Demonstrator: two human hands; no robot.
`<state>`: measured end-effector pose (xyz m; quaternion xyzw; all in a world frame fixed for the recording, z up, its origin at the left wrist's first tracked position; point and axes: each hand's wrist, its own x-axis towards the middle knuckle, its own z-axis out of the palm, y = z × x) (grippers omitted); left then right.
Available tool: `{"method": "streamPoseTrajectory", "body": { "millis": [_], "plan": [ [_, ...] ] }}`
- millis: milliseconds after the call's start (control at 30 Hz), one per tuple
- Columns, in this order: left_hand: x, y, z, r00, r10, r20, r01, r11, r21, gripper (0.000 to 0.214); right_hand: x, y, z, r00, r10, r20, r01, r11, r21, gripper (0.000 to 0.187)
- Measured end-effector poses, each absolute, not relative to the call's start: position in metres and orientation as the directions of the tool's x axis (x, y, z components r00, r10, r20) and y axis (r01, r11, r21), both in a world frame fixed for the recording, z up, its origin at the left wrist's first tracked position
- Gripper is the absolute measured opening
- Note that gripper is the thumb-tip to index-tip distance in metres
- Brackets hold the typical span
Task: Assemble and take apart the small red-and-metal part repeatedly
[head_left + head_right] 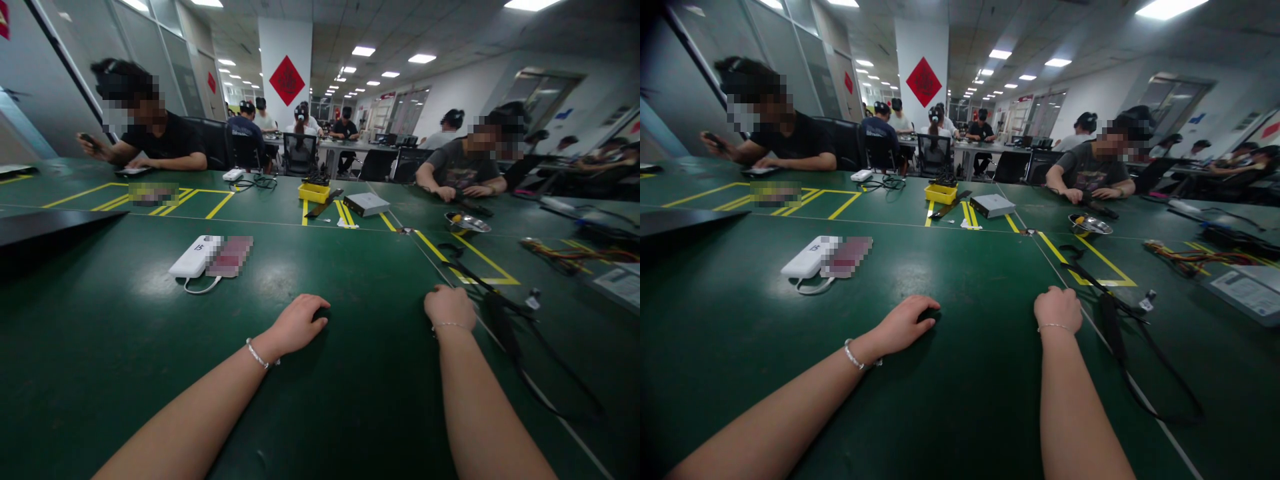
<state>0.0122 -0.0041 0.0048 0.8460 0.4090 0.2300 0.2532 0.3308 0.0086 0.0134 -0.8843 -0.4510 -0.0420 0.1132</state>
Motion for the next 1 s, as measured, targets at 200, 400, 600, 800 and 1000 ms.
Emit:
{"method": "streamPoseTrajectory", "body": {
  "millis": [200,400,600,800,1000],
  "plan": [
    [0.016,-0.005,0.006,0.488,0.856,0.170,0.578,-0.463,0.673,0.036,0.226,-0.002,0.022,0.145,0.957,0.250,0.882,-0.010,-0.471,0.028],
    [0.017,-0.006,0.004,0.408,0.895,0.181,0.576,-0.407,0.709,0.030,0.152,-0.021,0.009,-0.084,0.986,0.142,0.601,0.164,-0.782,0.016],
    [0.017,-0.007,0.007,0.422,0.880,0.218,0.535,-0.435,0.724,0.018,0.165,-0.017,0.014,-0.236,0.960,0.148,0.529,0.255,-0.809,0.026],
    [0.015,-0.003,0.001,0.368,0.916,0.158,0.462,-0.328,0.824,0.018,0.230,0.005,0.019,0.017,0.969,0.248,0.907,0.089,-0.411,0.033],
    [0.014,-0.003,0.002,0.378,0.911,0.164,0.480,-0.345,0.806,0.022,0.325,0.016,0.001,0.450,0.873,0.189,0.893,-0.438,-0.101,0.042]
  ]
}}
